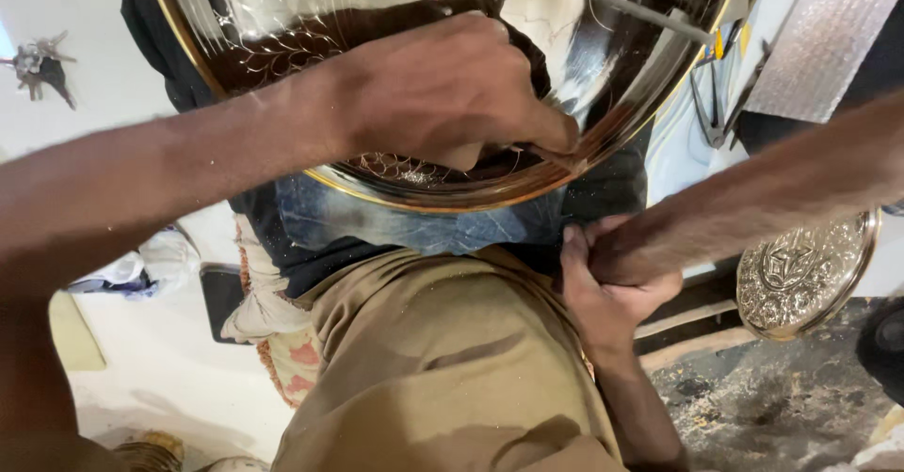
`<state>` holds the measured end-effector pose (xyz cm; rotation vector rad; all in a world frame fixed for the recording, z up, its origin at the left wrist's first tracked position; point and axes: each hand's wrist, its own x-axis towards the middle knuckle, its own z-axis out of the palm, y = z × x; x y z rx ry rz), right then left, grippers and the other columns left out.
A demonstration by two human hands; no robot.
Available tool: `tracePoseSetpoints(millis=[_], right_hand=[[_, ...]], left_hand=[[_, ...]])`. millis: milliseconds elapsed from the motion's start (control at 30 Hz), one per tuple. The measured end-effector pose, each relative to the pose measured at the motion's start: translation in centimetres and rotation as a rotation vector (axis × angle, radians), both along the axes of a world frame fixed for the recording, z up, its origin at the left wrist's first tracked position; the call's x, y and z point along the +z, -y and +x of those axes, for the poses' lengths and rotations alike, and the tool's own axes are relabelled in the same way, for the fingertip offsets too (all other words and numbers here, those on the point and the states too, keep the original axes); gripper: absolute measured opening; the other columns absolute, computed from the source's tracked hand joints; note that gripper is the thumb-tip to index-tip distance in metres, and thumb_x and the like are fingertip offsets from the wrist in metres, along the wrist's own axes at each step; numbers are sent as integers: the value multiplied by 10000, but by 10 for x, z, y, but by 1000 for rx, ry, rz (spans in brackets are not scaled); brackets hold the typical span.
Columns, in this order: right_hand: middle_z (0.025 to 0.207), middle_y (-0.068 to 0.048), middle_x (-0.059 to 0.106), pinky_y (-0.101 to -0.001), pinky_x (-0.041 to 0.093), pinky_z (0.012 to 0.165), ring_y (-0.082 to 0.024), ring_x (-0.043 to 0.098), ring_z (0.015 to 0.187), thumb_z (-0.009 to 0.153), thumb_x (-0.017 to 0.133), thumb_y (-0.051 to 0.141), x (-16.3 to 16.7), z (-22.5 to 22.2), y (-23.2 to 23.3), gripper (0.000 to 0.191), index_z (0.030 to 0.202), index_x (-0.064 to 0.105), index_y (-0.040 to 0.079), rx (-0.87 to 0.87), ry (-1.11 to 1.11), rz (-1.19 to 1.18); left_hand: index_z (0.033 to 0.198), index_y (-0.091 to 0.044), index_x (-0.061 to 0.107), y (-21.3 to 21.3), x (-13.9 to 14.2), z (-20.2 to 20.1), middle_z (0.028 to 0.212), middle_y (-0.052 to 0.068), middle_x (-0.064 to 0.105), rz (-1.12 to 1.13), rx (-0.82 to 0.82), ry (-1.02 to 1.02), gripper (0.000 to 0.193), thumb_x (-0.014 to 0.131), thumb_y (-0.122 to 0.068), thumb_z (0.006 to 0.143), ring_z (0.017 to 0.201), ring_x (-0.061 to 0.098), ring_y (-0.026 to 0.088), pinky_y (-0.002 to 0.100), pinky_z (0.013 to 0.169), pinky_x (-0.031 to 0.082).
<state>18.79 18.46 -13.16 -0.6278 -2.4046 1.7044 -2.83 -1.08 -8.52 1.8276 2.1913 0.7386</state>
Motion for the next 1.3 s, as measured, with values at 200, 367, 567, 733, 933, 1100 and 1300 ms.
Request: tracePoseSetpoints(millis=[200, 367, 567, 733, 933, 1100, 1300], right_hand=[[891, -139, 632, -303, 552, 694, -150, 657, 762, 874, 794, 1, -10, 1, 13, 341, 1112, 554, -46, 6, -95, 55], [855, -158, 699, -326, 563, 715, -214, 686, 729, 864, 806, -43, -10, 9, 10, 268, 1074, 646, 3, 135, -178, 400], [927, -118, 651, -314, 535, 735, -202, 625, 773, 878, 788, -27, -5, 6, 13, 203, 1023, 646, -25, 16, -98, 116], [870, -109, 655, -338, 533, 747, -235, 652, 777, 813, 746, -47, -10, 5, 17, 162, 938, 645, -28, 146, -161, 309], [756, -72, 589, -323, 516, 674, -185, 591, 674, 758, 760, -25, -11, 6, 9, 222, 912, 600, -17, 147, -86, 300], [801, -86, 633, -305, 536, 720, -166, 644, 727, 817, 818, -11, -14, 2, 6, 224, 943, 641, 45, 207, -142, 398], [977, -105, 697, -311, 554, 829, -180, 680, 879, 835, 786, 36, -8, -4, -3, 317, 1112, 646, -32, 183, -63, 243]], left_hand=[[1267, -124, 633, -9, -3, -6, 610, 121, 617, -185, -135, 128, 448, 668, -22, 832, 590, 657, 320, 444, 507, 520], [1194, -174, 719, -11, -6, -10, 729, 106, 705, -69, -252, 163, 555, 768, -25, 661, 675, 692, 366, 473, 541, 538], [1200, -155, 743, -14, -9, -18, 777, 111, 719, 76, -349, 96, 529, 745, 1, 695, 687, 698, 353, 457, 558, 546], [903, -88, 769, -15, -11, -13, 761, 111, 703, -433, -321, 71, 79, 741, -108, 832, 714, 719, 287, 417, 614, 580], [938, -126, 721, -10, -14, -13, 722, 83, 688, -202, -323, -8, 190, 730, -25, 778, 639, 701, 298, 407, 566, 556], [1006, -105, 702, 3, -11, -11, 656, 106, 678, -112, -225, -36, 258, 744, -63, 755, 598, 688, 327, 416, 489, 533], [1003, -88, 651, 12, -5, -2, 619, 81, 619, -435, -93, -90, 140, 638, -41, 871, 562, 663, 219, 355, 528, 518]])
